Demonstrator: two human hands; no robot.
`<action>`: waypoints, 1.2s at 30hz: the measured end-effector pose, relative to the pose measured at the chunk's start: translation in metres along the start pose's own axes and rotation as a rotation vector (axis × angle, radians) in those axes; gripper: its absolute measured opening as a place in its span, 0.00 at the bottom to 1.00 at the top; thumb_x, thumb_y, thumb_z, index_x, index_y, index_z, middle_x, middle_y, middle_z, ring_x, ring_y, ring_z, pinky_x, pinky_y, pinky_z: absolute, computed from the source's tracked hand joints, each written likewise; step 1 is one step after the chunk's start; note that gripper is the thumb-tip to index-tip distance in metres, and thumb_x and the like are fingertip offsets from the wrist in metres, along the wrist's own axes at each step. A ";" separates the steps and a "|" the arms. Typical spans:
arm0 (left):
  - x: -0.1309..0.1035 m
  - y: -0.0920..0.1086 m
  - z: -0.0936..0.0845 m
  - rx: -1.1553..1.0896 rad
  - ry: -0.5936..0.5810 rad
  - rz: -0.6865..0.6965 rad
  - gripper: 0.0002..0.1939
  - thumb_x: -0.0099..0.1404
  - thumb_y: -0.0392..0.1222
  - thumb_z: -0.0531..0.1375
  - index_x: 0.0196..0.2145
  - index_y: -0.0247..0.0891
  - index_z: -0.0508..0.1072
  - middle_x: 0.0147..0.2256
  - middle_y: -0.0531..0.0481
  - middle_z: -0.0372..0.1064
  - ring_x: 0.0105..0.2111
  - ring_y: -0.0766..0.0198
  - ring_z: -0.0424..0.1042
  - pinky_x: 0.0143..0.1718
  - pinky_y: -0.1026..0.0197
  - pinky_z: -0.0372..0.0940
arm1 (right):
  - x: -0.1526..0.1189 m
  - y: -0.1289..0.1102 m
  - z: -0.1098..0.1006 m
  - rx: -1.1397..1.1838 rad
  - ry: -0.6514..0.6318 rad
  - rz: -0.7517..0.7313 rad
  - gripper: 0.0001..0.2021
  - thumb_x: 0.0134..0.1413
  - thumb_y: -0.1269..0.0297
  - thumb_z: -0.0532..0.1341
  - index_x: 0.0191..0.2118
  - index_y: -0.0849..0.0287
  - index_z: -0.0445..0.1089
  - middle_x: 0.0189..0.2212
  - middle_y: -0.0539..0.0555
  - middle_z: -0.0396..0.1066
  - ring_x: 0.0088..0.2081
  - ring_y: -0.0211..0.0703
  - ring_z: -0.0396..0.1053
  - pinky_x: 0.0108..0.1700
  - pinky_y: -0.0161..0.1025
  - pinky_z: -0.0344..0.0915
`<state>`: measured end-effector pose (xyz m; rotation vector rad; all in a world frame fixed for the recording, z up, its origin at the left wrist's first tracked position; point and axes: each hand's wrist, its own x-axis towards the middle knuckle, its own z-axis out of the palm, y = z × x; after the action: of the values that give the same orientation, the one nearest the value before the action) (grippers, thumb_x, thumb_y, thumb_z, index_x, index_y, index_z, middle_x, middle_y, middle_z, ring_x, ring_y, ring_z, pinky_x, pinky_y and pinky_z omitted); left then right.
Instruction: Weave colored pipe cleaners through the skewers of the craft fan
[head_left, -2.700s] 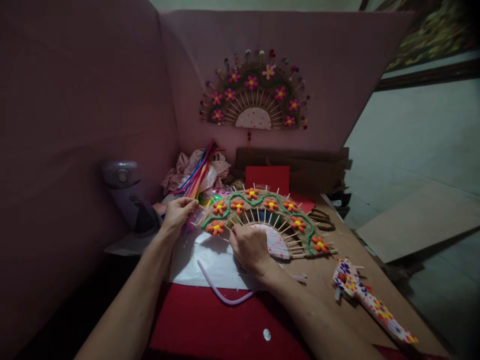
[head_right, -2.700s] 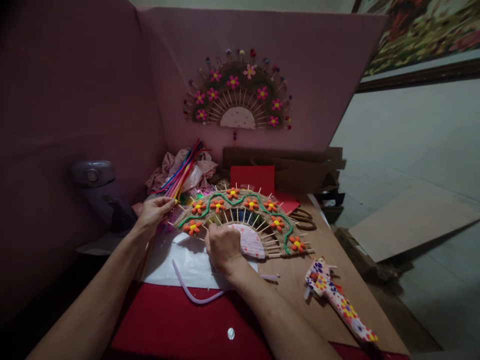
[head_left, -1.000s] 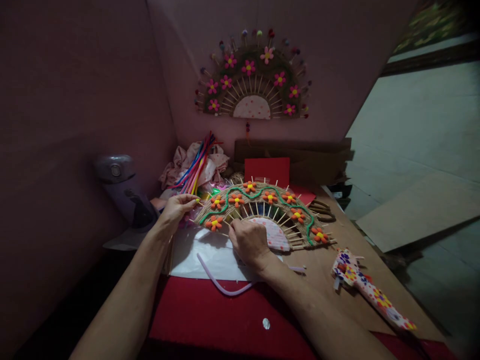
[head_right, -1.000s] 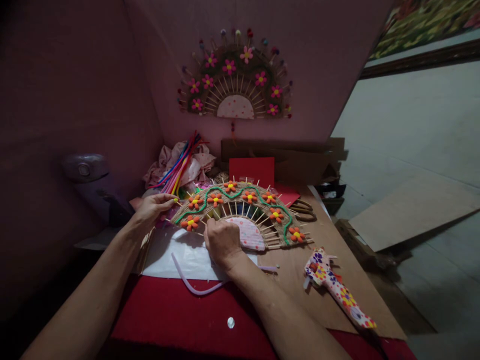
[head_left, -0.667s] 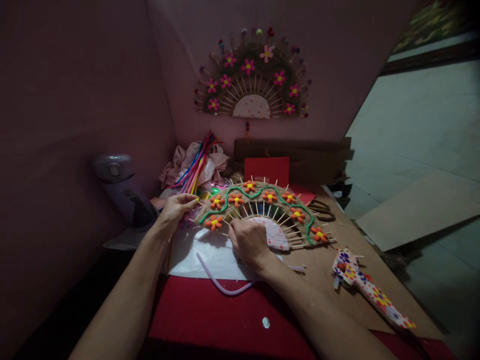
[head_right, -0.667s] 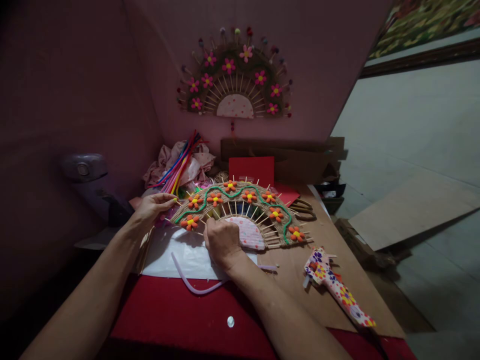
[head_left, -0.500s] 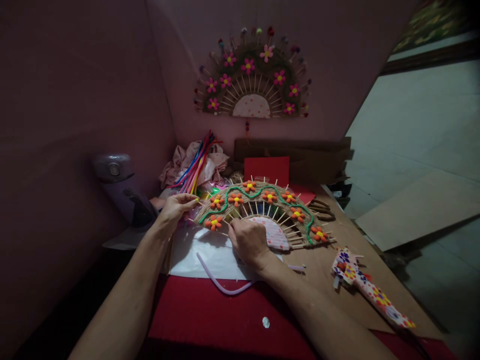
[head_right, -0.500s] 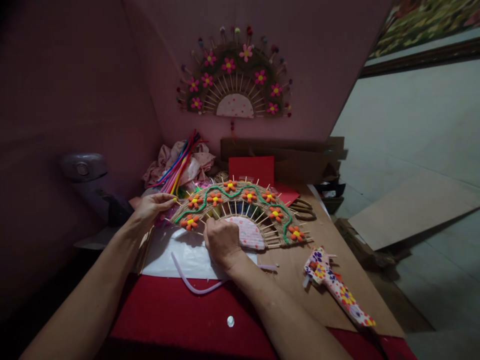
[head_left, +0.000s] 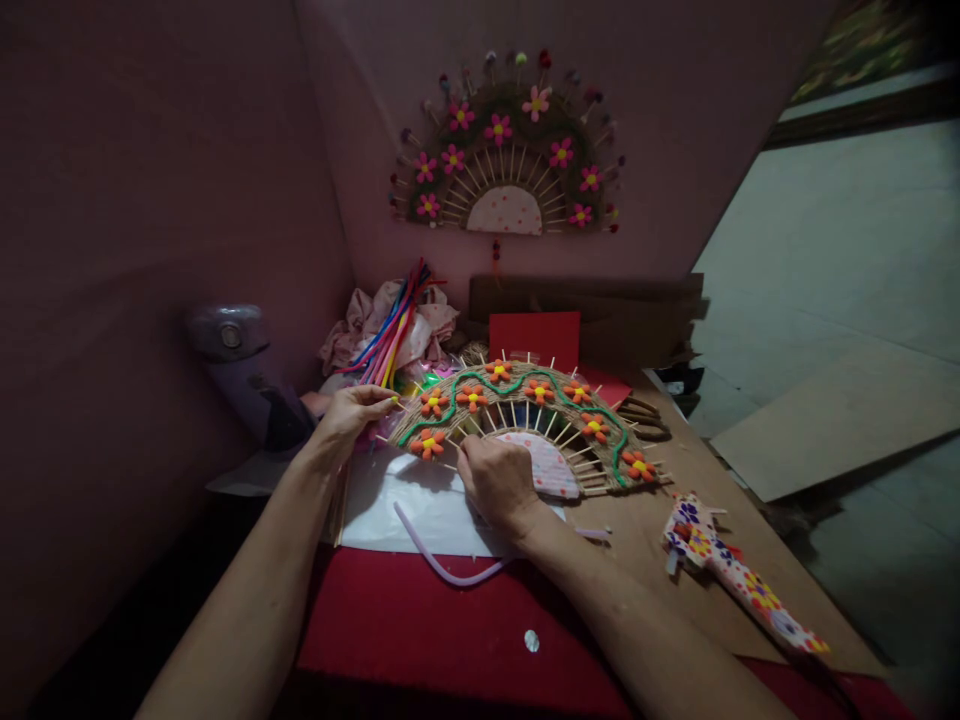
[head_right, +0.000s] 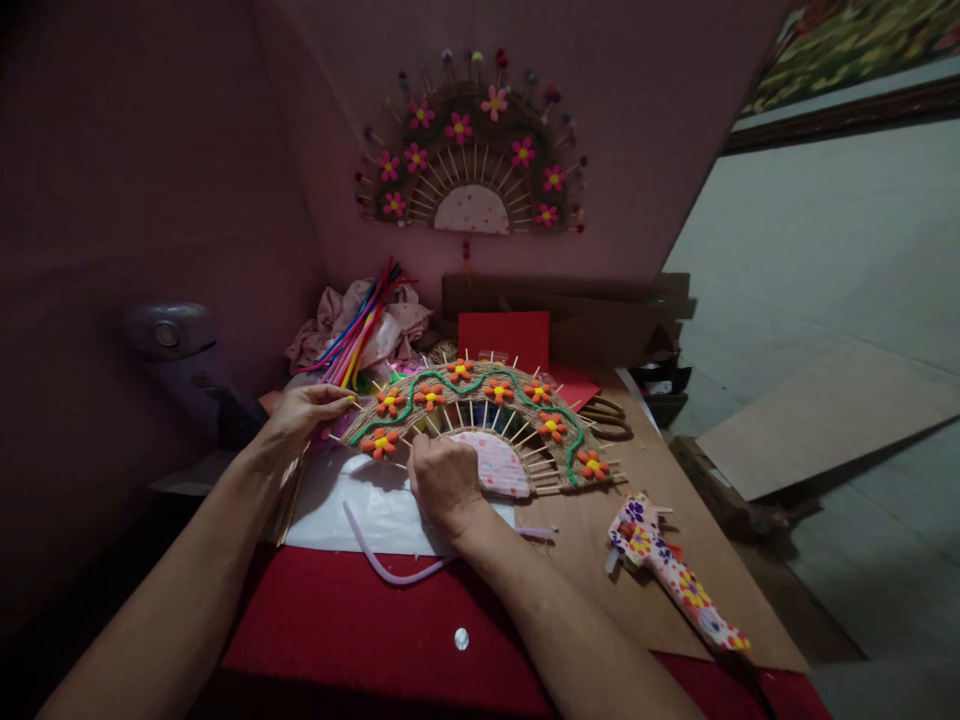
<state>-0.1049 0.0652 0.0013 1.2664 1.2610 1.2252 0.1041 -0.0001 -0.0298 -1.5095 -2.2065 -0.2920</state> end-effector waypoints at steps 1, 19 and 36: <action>0.000 -0.001 -0.001 0.000 0.001 -0.004 0.14 0.41 0.40 0.68 0.28 0.31 0.75 0.16 0.55 0.66 0.10 0.76 0.54 0.10 0.70 0.48 | 0.000 0.000 0.000 0.002 -0.004 0.002 0.09 0.57 0.66 0.53 0.29 0.61 0.67 0.24 0.55 0.72 0.26 0.40 0.67 0.26 0.37 0.43; 0.004 -0.003 -0.003 0.034 0.006 0.062 0.10 0.40 0.38 0.68 0.25 0.32 0.77 0.17 0.52 0.69 0.11 0.76 0.54 0.11 0.70 0.48 | -0.001 0.000 0.003 -0.008 -0.012 0.000 0.08 0.57 0.67 0.53 0.30 0.61 0.67 0.25 0.55 0.73 0.27 0.41 0.68 0.26 0.38 0.44; 0.002 -0.001 -0.002 0.052 0.017 0.035 0.10 0.42 0.37 0.67 0.26 0.33 0.78 0.16 0.52 0.69 0.11 0.75 0.56 0.12 0.69 0.49 | -0.001 0.000 0.002 0.005 -0.025 0.001 0.09 0.58 0.66 0.53 0.31 0.62 0.67 0.25 0.56 0.73 0.27 0.41 0.69 0.27 0.37 0.45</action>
<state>-0.1070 0.0677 0.0009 1.3224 1.2955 1.2377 0.1034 0.0001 -0.0322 -1.5195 -2.2244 -0.2677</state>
